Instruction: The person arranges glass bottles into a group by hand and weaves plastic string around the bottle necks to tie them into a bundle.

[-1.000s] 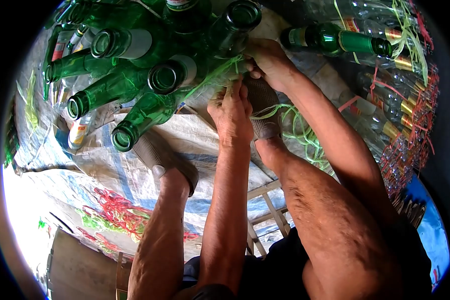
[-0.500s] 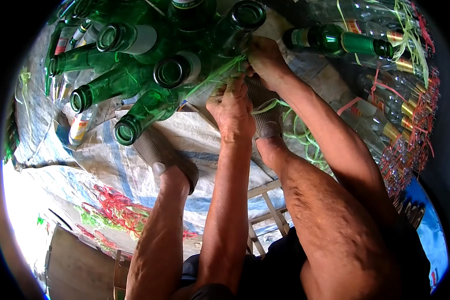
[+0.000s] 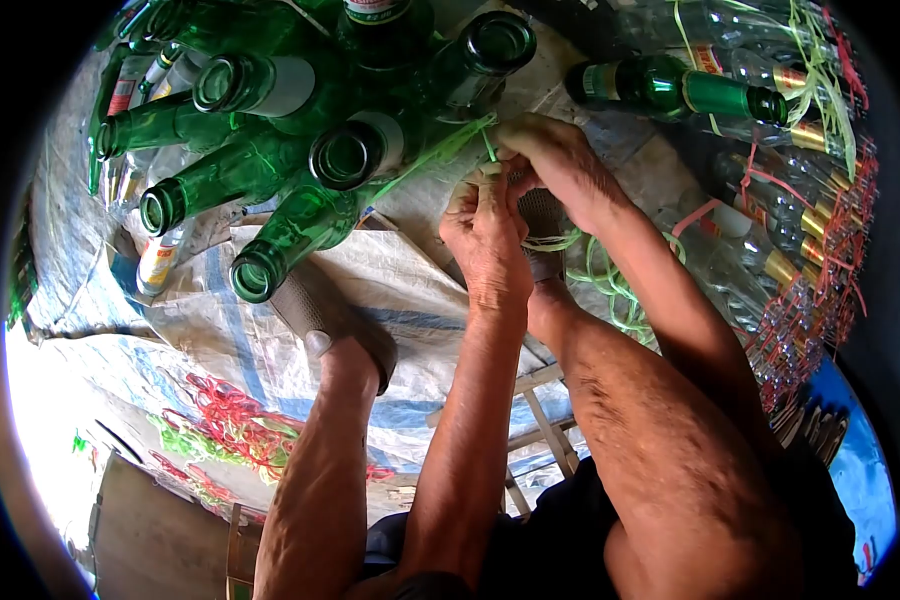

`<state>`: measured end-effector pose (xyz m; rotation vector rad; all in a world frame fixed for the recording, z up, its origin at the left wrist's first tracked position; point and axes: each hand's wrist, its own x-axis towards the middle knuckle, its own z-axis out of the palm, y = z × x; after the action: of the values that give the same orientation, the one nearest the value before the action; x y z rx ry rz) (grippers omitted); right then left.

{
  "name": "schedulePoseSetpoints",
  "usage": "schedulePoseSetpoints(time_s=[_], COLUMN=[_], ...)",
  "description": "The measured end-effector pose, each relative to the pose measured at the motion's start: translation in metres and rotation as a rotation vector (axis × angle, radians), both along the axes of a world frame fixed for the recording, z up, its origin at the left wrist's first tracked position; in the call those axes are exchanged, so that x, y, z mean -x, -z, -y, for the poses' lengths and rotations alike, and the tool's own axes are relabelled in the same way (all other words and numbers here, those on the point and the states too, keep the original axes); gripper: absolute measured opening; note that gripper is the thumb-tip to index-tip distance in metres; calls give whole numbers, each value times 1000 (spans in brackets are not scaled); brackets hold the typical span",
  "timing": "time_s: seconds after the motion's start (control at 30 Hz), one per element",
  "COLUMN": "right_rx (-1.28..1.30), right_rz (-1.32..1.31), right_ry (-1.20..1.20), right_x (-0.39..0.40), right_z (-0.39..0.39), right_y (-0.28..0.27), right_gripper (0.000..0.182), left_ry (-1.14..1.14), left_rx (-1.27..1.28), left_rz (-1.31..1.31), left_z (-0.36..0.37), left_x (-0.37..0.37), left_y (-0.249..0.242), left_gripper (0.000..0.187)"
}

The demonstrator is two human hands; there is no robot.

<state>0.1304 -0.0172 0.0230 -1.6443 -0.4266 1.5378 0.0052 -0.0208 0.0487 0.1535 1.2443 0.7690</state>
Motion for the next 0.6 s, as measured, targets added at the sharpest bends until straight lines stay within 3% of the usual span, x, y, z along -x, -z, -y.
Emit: schedulePoseSetpoints(time_s=[0.13, 0.6], right_rx=[-6, -77], right_rz=[166, 149], right_ry=[-198, -157], right_x=[1, 1], right_z=[7, 10], right_y=[-2, 0], right_gripper=[26, 22], left_ry=[-36, -13], left_rx=[26, -10], left_rz=[-21, -33], left_z=[5, 12], left_x=[-2, -5], left_y=[1, 10], left_gripper=[19, 20])
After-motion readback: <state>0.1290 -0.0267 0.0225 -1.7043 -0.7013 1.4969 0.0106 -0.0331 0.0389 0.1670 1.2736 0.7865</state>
